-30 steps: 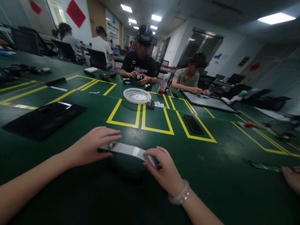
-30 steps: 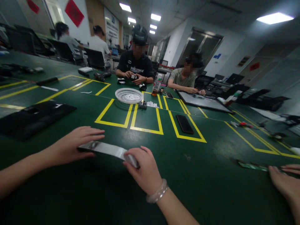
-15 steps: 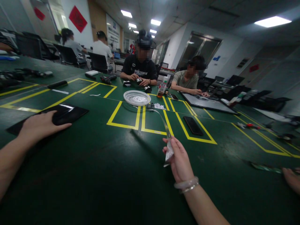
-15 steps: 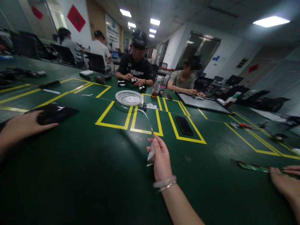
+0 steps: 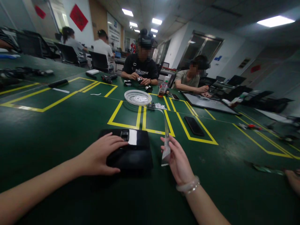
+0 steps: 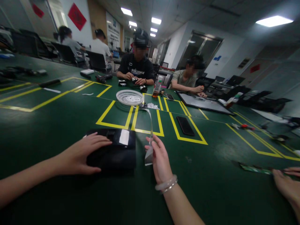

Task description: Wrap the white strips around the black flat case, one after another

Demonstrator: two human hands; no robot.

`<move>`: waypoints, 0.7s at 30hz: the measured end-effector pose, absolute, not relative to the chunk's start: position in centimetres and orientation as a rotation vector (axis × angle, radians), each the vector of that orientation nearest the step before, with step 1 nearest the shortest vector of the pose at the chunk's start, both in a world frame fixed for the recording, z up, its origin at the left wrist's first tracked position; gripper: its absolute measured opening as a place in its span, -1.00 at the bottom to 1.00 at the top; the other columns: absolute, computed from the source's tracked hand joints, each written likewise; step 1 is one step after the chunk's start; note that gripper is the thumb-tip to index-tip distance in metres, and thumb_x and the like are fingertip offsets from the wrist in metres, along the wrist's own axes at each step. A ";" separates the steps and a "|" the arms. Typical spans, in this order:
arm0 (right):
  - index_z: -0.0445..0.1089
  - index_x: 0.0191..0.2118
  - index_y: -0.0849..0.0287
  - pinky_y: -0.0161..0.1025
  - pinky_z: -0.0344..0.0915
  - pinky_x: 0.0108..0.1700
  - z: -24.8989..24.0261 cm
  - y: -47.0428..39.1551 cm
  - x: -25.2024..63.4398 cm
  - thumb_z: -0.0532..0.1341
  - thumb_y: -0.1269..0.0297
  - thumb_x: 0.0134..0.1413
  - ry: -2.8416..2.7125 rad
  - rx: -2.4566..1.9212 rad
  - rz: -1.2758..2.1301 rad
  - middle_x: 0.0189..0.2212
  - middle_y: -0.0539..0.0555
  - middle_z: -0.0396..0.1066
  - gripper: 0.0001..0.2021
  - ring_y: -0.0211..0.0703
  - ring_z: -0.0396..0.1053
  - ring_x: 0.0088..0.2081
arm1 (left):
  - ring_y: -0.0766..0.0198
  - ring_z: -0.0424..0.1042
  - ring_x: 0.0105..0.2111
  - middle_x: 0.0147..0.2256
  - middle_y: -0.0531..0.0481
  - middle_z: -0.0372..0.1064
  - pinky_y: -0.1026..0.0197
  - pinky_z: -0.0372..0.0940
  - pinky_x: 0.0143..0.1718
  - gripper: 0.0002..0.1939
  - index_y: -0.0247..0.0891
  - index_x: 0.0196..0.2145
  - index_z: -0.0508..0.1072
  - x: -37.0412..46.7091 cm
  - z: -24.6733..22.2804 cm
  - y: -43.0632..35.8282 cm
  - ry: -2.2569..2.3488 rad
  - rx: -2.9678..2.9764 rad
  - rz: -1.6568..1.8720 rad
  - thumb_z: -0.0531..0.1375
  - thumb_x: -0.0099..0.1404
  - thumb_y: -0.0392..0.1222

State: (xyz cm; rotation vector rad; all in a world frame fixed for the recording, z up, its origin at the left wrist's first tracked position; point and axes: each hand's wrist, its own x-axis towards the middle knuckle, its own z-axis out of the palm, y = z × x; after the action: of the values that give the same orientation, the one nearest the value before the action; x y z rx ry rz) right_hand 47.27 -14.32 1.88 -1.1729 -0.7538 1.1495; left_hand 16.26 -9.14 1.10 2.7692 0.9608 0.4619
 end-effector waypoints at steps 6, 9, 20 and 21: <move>0.34 0.16 0.01 -0.06 0.43 -0.02 1.8 -15.2 46.8 0.16 0.11 0.28 -1.487 -1.202 0.935 0.05 0.11 0.47 -0.63 -0.11 0.48 -0.12 | -0.08 0.28 0.19 0.22 -0.18 0.25 -0.21 0.10 0.26 -0.09 -0.12 0.29 0.19 18.2 0.1 -11.1 0.768 2.926 0.502 0.34 0.06 0.22; 0.37 0.13 0.06 -0.08 0.40 -0.02 2.2 -16.0 46.2 0.13 0.22 0.29 -1.894 -1.205 0.772 -0.03 0.11 0.50 -0.67 -0.09 0.46 -0.08 | 0.03 0.41 0.03 0.07 -0.15 0.41 -0.01 0.30 0.05 -0.36 -0.19 0.15 0.34 17.8 0.4 -11.3 0.507 3.155 0.770 0.30 0.19 0.13; 0.42 0.01 0.01 -0.11 0.28 -0.06 2.1 -16.4 45.2 0.17 0.44 0.15 -2.591 -1.168 0.256 0.00 -0.02 0.51 -0.67 -0.13 0.44 -0.11 | 0.22 0.45 -0.16 -0.07 -0.04 0.49 0.12 0.31 -0.18 -0.73 -0.24 0.00 0.42 17.5 0.5 -11.5 0.309 3.262 0.811 0.19 0.35 -0.22; 0.42 0.01 0.00 -0.10 0.28 -0.05 2.0 -16.3 45.3 0.17 0.43 0.16 -2.608 -1.169 0.239 0.01 -0.03 0.50 -0.68 -0.12 0.43 -0.10 | 0.19 0.45 -0.12 -0.05 -0.04 0.49 0.10 0.30 -0.14 -0.74 -0.25 -0.02 0.44 17.6 0.3 -11.3 0.330 3.229 0.785 0.19 0.35 -0.19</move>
State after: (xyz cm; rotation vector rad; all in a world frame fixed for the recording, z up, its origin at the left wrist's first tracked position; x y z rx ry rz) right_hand 45.27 -16.34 2.05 -1.1694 -2.6081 0.2393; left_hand 17.57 -11.30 0.25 3.2291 0.3304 0.7855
